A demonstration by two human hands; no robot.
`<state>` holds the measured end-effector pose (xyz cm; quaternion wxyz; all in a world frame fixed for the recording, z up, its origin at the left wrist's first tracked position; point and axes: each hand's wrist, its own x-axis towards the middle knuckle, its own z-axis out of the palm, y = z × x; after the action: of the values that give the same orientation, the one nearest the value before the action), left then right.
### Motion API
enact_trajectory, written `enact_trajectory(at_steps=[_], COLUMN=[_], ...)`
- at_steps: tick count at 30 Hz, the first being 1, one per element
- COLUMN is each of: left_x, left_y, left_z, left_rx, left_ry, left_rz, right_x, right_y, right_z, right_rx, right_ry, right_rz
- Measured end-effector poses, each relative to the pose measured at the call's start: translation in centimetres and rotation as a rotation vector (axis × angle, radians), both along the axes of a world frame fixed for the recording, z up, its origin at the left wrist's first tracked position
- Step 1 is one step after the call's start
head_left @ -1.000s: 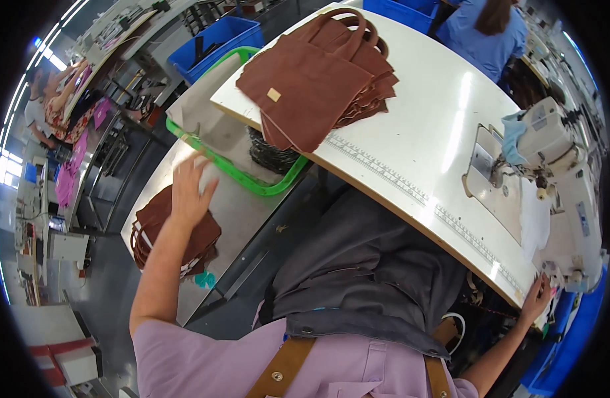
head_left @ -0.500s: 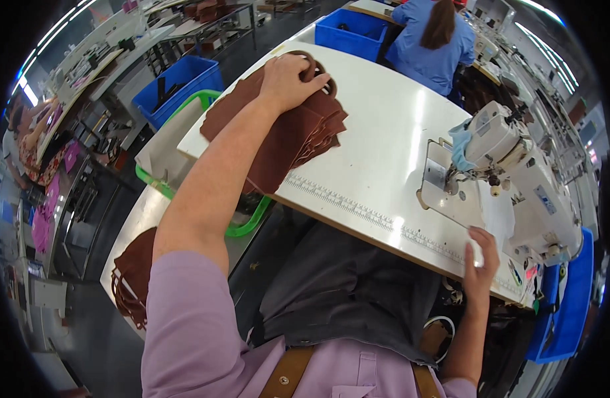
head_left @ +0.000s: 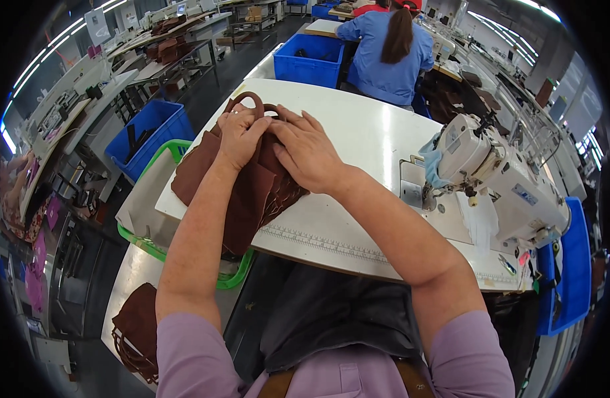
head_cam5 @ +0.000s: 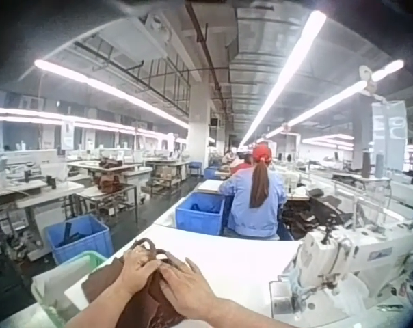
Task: Sewing pieces of leather handbags together using a sewing machine.
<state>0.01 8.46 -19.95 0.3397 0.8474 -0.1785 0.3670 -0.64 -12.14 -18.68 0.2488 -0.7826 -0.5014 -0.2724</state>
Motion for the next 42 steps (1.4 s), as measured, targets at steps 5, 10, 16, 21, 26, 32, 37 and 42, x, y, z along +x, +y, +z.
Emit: enact_trajectory(at_steps=[5, 10, 16, 21, 26, 32, 37, 42], left_x=[-0.7, -4.2, -14.0, -21.2, -23.3, -19.3, -17.3, -15.3], left_y=[4.2, 9.2, 9.6, -7.3, -16.4, -25.6, -31.2, -32.0], left_z=[-0.6, 0.5, 11.6, 12.6, 7.1, -2.5, -4.7, -2.3], left_rx=[-0.609, -0.872, -0.897, -0.205, 0.538, 0.647, 0.648, 0.491], left_ry=[0.01, -0.133, -0.203, -0.019, -0.002, 0.15, 0.125, 0.179], left_rz=[-0.119, -0.136, -0.114, -0.109, -0.456, -0.915, -1.13, -1.215], right_x=[0.7, -1.4, -1.9, -2.8, -7.4, -7.2, -8.0, -8.6], right_y=[1.1, 3.6, 3.7, 1.3, -7.1, -21.7, -26.5, -26.6], right_z=[-0.3, -1.3, -2.0, -2.6, 0.0, -0.6, -1.8, -3.0], right_rx=[-0.044, -0.135, -0.14, -0.007, 0.354, 0.38, -0.105, 0.006], right_ry=[0.234, 0.029, 0.052, -0.013, 1.2, 1.65, 0.83, 0.879], right_rz=[0.074, -0.001, -0.053, -0.052, 0.31, 0.248, -0.191, -0.249])
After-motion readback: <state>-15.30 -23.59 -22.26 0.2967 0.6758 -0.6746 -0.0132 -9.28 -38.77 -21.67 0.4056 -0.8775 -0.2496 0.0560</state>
